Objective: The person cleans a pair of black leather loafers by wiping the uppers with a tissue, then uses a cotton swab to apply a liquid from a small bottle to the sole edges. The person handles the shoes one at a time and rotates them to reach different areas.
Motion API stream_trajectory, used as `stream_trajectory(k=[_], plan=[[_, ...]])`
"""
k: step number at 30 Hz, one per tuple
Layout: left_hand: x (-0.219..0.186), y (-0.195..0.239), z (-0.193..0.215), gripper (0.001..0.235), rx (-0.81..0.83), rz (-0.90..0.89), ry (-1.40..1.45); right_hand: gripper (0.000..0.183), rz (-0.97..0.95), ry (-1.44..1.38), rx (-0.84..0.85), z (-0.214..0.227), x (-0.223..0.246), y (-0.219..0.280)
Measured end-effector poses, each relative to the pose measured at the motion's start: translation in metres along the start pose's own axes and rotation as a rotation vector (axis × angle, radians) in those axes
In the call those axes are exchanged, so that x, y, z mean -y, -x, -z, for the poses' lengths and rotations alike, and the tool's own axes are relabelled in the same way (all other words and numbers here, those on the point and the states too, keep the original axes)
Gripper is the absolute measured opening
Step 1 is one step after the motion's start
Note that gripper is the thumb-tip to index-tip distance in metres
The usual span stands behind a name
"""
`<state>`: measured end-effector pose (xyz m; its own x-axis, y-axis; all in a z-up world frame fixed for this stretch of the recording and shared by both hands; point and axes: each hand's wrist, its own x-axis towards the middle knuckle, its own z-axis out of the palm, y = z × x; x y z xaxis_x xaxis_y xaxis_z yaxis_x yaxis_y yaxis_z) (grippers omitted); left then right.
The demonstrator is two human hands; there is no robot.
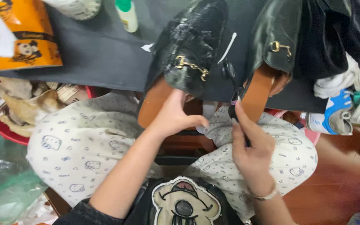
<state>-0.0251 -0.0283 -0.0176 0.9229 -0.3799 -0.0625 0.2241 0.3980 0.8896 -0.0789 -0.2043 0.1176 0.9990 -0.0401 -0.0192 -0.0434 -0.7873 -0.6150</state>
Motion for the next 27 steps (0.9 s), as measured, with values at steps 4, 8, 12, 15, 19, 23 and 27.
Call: stream_trajectory(k=[4,8,12,15,19,23,27], plan=[[-0.015,0.001,-0.004,0.126,0.013,0.009,-0.274,0.052,0.314,0.21,0.184,0.011,0.036,-0.049],[-0.028,-0.003,-0.01,0.132,0.02,-0.024,-0.462,0.053,0.522,0.408,0.307,0.005,0.06,-0.093],[-0.031,-0.005,-0.014,0.112,0.099,0.157,-0.689,0.061,0.577,0.537,0.477,0.004,0.079,-0.102],[-0.026,-0.005,-0.017,0.139,0.019,-0.013,-0.662,0.062,0.58,0.694,0.451,0.013,0.087,-0.109],[-0.025,-0.006,-0.016,0.135,0.025,-0.047,-0.683,0.088,0.772,0.771,0.556,0.009,0.106,-0.116],[-0.021,-0.003,-0.019,0.14,-0.018,-0.099,-0.658,0.071,0.657,0.822,0.465,0.012,0.096,-0.12],[-0.021,-0.005,-0.018,0.142,-0.052,-0.199,-0.656,0.079,0.679,0.899,0.5,0.011,0.069,-0.127]])
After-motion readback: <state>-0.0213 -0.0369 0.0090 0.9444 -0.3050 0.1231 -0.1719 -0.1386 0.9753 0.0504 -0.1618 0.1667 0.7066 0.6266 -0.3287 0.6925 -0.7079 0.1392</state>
